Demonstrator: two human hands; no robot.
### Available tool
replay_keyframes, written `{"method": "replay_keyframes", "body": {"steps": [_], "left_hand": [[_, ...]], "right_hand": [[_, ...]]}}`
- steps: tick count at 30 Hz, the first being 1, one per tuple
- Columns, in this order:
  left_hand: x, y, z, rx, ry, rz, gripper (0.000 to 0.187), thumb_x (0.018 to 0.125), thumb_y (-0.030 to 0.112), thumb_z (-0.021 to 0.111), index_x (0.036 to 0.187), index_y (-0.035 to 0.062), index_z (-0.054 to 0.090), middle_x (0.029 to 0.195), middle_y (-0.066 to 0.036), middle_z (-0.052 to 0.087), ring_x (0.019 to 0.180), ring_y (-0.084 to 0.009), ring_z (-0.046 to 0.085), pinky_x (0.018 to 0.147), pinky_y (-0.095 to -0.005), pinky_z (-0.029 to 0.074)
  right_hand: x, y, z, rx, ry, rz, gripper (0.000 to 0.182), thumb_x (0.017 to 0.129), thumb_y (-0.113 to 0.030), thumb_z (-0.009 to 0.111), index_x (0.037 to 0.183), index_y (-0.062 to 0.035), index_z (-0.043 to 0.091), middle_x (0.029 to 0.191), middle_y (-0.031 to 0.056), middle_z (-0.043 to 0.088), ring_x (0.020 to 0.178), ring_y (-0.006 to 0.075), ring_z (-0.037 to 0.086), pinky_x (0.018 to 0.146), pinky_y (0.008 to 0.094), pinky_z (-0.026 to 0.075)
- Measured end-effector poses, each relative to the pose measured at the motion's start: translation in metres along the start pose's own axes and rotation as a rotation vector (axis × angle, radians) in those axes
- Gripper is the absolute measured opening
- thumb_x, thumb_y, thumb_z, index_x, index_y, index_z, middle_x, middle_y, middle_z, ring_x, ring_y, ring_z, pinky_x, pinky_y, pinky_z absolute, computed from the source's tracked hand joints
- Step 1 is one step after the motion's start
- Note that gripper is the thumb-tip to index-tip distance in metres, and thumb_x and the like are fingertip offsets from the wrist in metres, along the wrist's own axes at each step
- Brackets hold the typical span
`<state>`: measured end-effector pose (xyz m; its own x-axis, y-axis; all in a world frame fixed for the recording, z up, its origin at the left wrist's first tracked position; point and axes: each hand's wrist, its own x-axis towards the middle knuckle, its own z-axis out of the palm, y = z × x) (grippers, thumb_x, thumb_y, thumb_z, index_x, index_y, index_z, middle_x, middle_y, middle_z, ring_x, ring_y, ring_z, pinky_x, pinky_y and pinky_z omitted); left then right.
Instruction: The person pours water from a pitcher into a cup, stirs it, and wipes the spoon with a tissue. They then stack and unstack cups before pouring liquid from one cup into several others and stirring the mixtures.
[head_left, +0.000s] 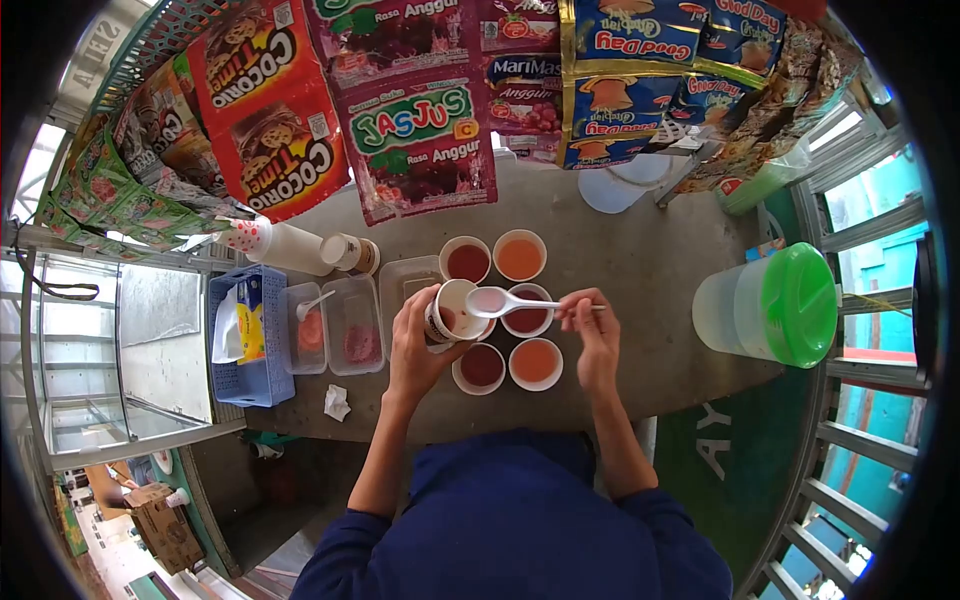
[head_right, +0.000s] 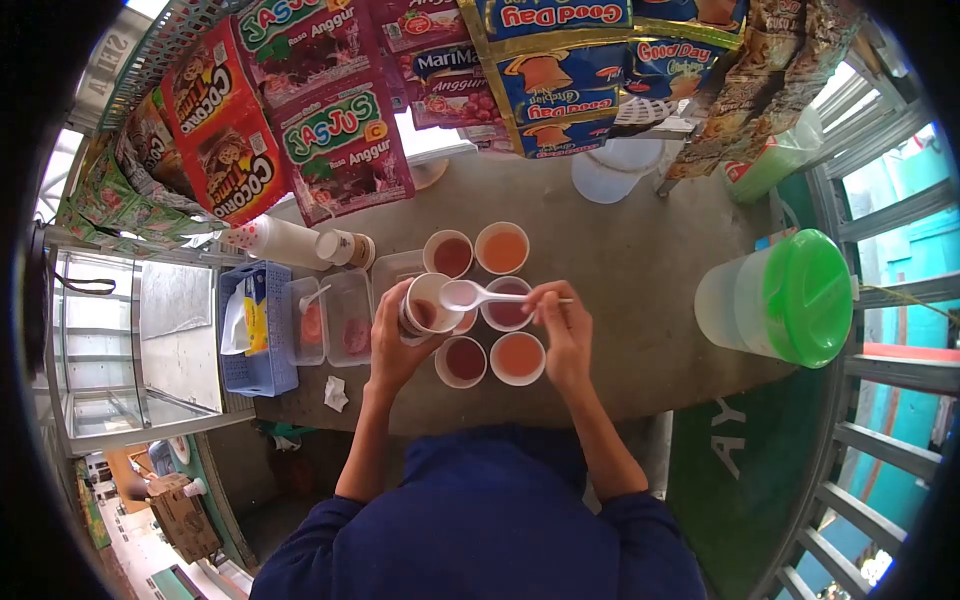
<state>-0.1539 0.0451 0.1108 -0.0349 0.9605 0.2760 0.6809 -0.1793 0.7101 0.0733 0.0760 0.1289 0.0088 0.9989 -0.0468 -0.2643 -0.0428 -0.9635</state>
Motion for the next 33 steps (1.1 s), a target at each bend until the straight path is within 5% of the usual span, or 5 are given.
{"method": "replay_keyframes", "body": {"steps": [5, 15, 27, 31, 33], "left_hand": [[-0.004, 0.006, 0.006, -0.02, 0.059, -0.051, 0.08, 0.058, 0.019, 0.085, 0.126, 0.0085, 0.044, 0.119, -0.013, 0.055, 0.109, -0.0337, 0.054, 0.091, -0.0438, 0.043], [-0.003, 0.001, 0.008, 0.014, 0.274, -0.147, 0.084, 0.06, 0.017, 0.087, 0.129, 0.0039, 0.04, 0.12, -0.016, 0.054, 0.108, -0.0286, 0.056, 0.09, -0.0394, 0.046], [-0.014, -0.029, 0.012, -0.001, 0.508, -0.213, 0.089, 0.062, 0.021, 0.086, 0.132, 0.0002, 0.036, 0.119, -0.016, 0.052, 0.108, -0.0295, 0.053, 0.091, -0.0408, 0.044], [-0.019, -0.033, 0.009, -0.009, 0.502, -0.216, 0.089, 0.061, 0.021, 0.086, 0.132, 0.0002, 0.036, 0.119, -0.016, 0.052, 0.108, -0.0292, 0.054, 0.091, -0.0405, 0.044], [-0.021, -0.034, 0.008, -0.074, 0.471, -0.237, 0.09, 0.061, 0.021, 0.086, 0.132, 0.0004, 0.036, 0.12, -0.016, 0.052, 0.108, -0.0294, 0.054, 0.091, -0.0404, 0.044]], "right_hand": [[0.006, -0.005, 0.015, -0.327, -0.441, -0.35, 0.027, 0.1, -0.022, 0.041, 0.092, -0.0024, 0.058, 0.087, 0.0054, 0.056, 0.078, 0.0107, 0.05, 0.07, 0.023, 0.039], [0.015, -0.014, -0.052, -0.235, -0.157, -0.159, 0.02, 0.096, -0.014, 0.046, 0.087, -0.0016, 0.058, 0.083, 0.008, 0.056, 0.069, 0.015, 0.049, 0.063, 0.027, 0.037], [0.034, 0.024, -0.042, -0.739, -0.496, -0.34, 0.009, 0.089, -0.012, 0.054, 0.085, -0.0065, 0.059, 0.081, 0.0065, 0.06, 0.074, 0.0253, 0.054, 0.067, 0.0346, 0.038], [0.031, 0.035, -0.041, -0.694, -0.454, -0.247, 0.014, 0.092, -0.015, 0.051, 0.085, -0.0053, 0.059, 0.08, 0.0076, 0.06, 0.073, 0.0242, 0.054, 0.067, 0.0334, 0.039], [0.027, 0.037, -0.044, -0.511, -0.316, -0.028, 0.026, 0.098, -0.022, 0.044, 0.084, -0.004, 0.056, 0.077, 0.0034, 0.056, 0.069, 0.0123, 0.049, 0.064, 0.0249, 0.037]]}}
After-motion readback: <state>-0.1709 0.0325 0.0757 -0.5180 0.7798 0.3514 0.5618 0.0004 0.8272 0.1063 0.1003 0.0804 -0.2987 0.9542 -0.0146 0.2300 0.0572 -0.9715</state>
